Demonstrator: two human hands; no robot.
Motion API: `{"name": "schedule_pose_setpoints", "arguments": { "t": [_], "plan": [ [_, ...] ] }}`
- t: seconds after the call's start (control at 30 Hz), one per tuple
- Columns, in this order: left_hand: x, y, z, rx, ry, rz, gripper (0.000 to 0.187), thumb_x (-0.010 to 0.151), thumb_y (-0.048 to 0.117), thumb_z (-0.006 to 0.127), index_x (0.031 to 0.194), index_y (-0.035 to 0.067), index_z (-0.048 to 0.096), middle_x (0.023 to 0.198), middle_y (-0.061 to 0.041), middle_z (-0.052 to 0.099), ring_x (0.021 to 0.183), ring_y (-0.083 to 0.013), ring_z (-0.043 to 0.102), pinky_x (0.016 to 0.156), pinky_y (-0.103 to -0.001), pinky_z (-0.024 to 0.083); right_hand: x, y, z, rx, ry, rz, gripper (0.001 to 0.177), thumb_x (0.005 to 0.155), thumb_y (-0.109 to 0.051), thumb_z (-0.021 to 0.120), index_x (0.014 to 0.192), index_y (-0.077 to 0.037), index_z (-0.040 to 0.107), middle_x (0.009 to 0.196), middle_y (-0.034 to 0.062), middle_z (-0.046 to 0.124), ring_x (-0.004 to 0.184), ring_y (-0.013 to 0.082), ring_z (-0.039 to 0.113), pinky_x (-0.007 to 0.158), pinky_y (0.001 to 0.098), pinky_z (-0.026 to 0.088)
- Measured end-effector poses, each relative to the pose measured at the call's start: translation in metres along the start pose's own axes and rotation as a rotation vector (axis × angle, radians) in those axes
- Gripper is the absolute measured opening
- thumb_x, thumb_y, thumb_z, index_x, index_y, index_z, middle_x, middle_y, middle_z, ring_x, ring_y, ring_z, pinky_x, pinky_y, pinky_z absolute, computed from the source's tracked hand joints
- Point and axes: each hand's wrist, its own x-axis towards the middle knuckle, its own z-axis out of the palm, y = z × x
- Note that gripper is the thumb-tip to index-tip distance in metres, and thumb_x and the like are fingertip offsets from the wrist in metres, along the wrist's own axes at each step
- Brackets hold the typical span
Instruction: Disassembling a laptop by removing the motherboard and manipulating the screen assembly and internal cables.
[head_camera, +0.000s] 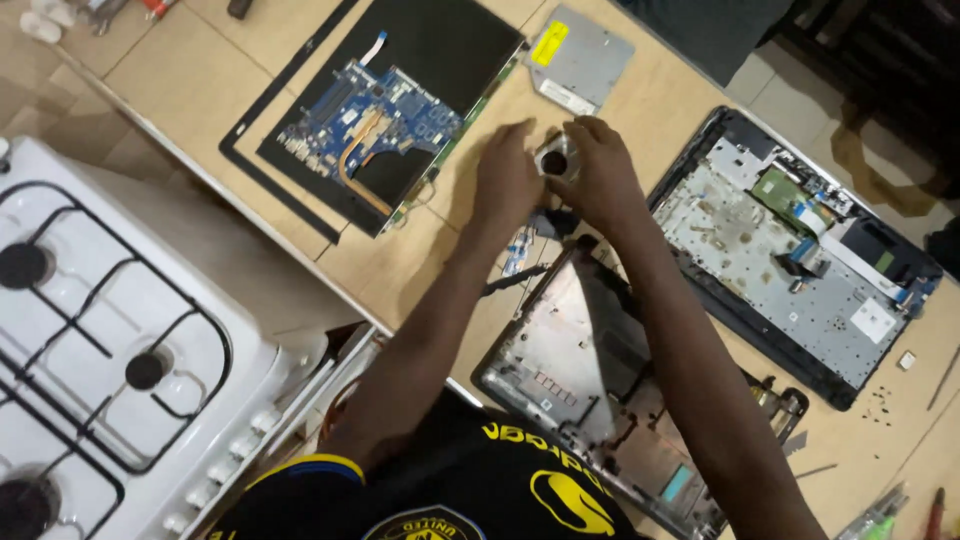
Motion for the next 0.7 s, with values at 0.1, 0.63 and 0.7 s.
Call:
{"name": "schedule_pose_setpoints", "arguments": {
  "t": [0.1,0.63,0.7],
  "plan": [
    [0.018,-0.049,0.044,0.052,-0.051,0.058,0.061,0.090,0.003,0.062,0.147,0.025,0.054,0.136,-0.008,0.058,0.134,-0.0378,0.055,0.104,-0.062,0.056,0.015,0.025,0.041,-0.097,0.042,0.012,0.077,0.074,-0.011,0.090,0.142,0.003,0.057,0.129,0.0269,0.059,0.116,0.0502,0.062,0.100,0.0535,0.056],
    [0.028,-0.080,-0.021,0.073,0.184,0.257,0.055,0.080,-0.009,0.049,0.128,0.008,0.068,0.110,-0.025,0.072,0.104,-0.0435,0.066,0.090,-0.052,0.054,0.069,-0.028,0.069,0.167,0.231,-0.248,0.024,0.074,-0.009,0.063,0.095,0.001,0.053,0.079,0.0243,0.060,0.069,0.0436,0.056,0.056,0.0511,0.038],
    [0.007,-0.055,-0.049,-0.069,0.025,0.136,0.056,0.097,-0.009,0.048,0.147,0.015,0.055,0.132,-0.022,0.063,0.123,-0.0416,0.061,0.103,-0.053,0.056,0.064,-0.034,0.060,0.228,0.144,-0.116,0.060,0.082,-0.004,0.068,0.136,0.015,0.050,0.116,0.0309,0.064,0.104,0.0429,0.060,0.083,0.0509,0.051]
  ]
}}
